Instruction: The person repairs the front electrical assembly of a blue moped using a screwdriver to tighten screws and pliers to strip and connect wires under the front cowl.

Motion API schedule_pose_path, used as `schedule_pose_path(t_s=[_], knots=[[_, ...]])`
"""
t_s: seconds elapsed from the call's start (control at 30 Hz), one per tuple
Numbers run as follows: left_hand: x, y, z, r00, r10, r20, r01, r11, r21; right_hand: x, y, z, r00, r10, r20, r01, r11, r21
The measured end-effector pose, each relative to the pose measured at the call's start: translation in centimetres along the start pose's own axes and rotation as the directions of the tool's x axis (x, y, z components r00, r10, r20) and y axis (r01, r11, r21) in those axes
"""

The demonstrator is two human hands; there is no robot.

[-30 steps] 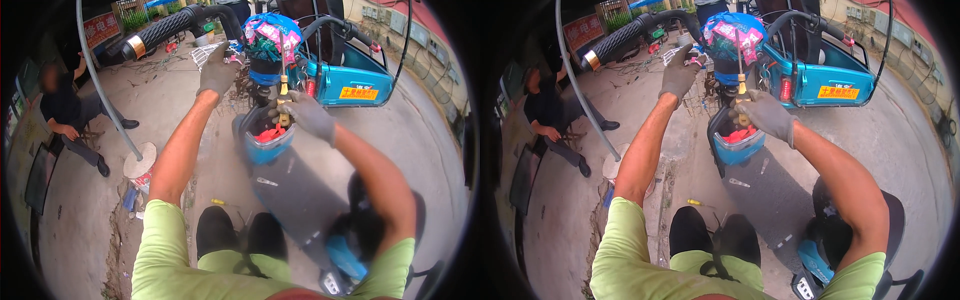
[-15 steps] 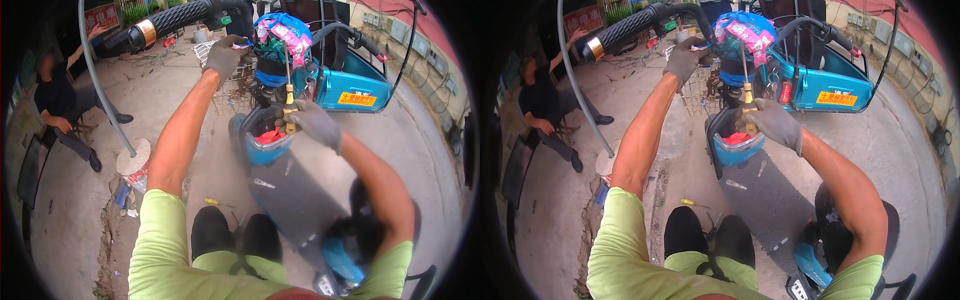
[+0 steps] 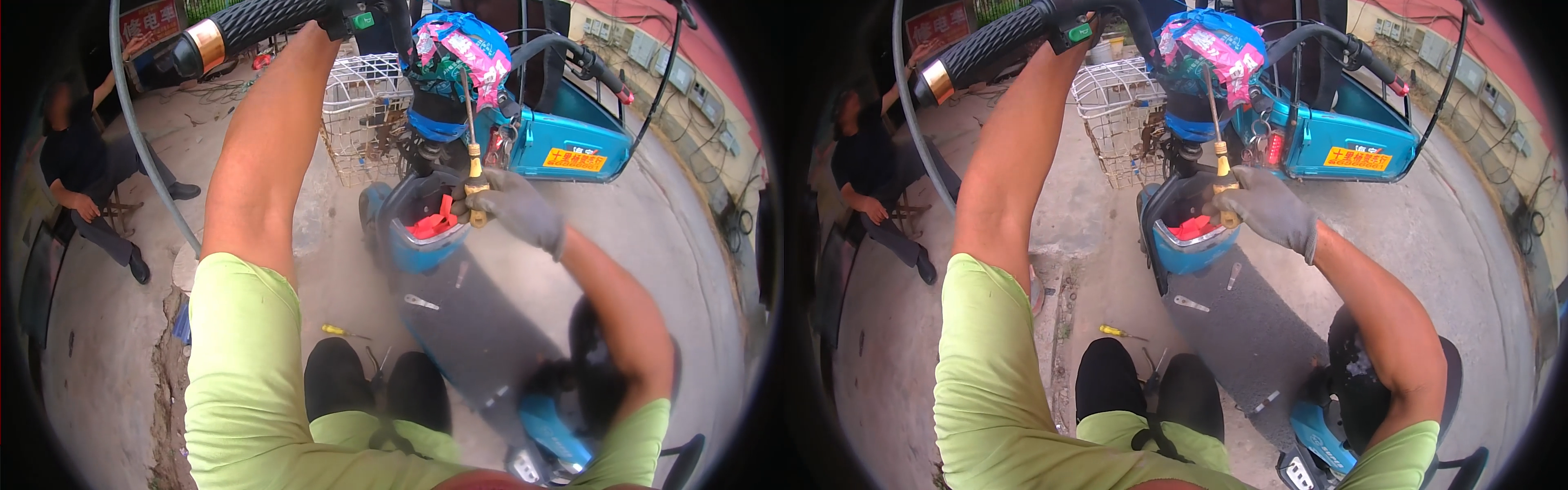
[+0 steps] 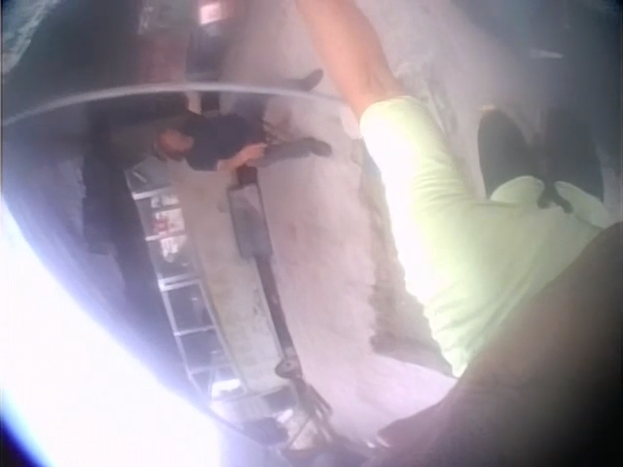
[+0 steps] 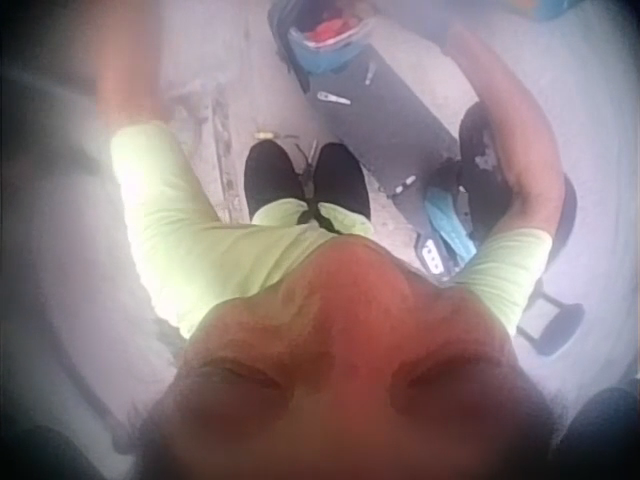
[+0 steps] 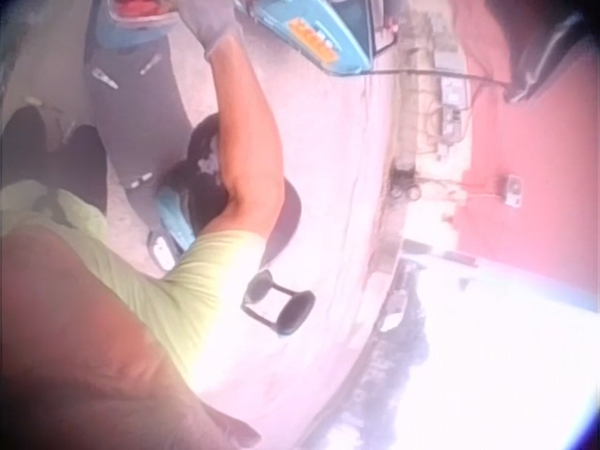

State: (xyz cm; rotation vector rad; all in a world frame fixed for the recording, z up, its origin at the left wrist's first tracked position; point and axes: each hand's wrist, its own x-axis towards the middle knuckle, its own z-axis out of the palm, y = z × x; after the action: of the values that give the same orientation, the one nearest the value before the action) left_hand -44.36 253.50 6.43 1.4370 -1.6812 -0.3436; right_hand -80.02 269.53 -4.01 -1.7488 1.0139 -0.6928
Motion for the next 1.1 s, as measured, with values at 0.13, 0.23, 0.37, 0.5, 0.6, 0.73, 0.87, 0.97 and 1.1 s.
schedule_pose_path(t_s=[0.13,0.23,0.37,0.5,0.6,0.73,0.87,0.97,1.1], knots=[[-6.6,0.3,-0.2,0.977,0.212,0.004,-0.211,0.971,0.112,0.1,-0.9,-0.3,0.999,0.015,-0.044,-0.015,1.0,0.008],[1.8,2.2,-1.4,0.999,-0.006,0.047,0.016,0.977,-0.211,0.9,-1.1,0.6,1.0,0.012,-0.007,-0.013,1.0,-0.01],[-1.5,-0.3,1.2,0.966,0.102,0.239,-0.092,0.994,-0.05,0.8,0.2,-0.6,1.0,0.01,-0.01,-0.01,0.999,0.031],[-8.1,2.0,2.0,0.965,0.26,-0.02,-0.261,0.965,-0.029,0.6,-1.0,0.1,0.999,0.044,-0.016,-0.044,0.999,-0.03],[-9.3,4.0,3.2,0.939,0.315,-0.136,-0.318,0.948,0.002,0.5,-0.4,0.3,0.999,0.032,-0.019,-0.031,0.999,0.018],[-9.1,4.3,3.2,0.916,0.348,-0.198,-0.325,0.935,0.138,0.7,-0.8,0.7,1.0,0.015,0.011,-0.014,0.997,-0.077],[-9.0,4.4,2.9,0.948,0.292,-0.126,-0.297,0.955,-0.021,0.3,-1.0,1.0,1.0,0.015,0.002,-0.015,0.999,-0.031],[-8.1,3.6,3.0,0.967,0.245,-0.076,-0.256,0.938,-0.232,0.2,-1.5,1.0,0.999,0.029,0.017,-0.027,0.994,-0.11],[-8.4,3.4,3.4,0.974,0.212,-0.076,-0.225,0.915,-0.335,-0.1,-1.7,1.3,0.999,0.029,0.018,-0.028,0.997,-0.079]])
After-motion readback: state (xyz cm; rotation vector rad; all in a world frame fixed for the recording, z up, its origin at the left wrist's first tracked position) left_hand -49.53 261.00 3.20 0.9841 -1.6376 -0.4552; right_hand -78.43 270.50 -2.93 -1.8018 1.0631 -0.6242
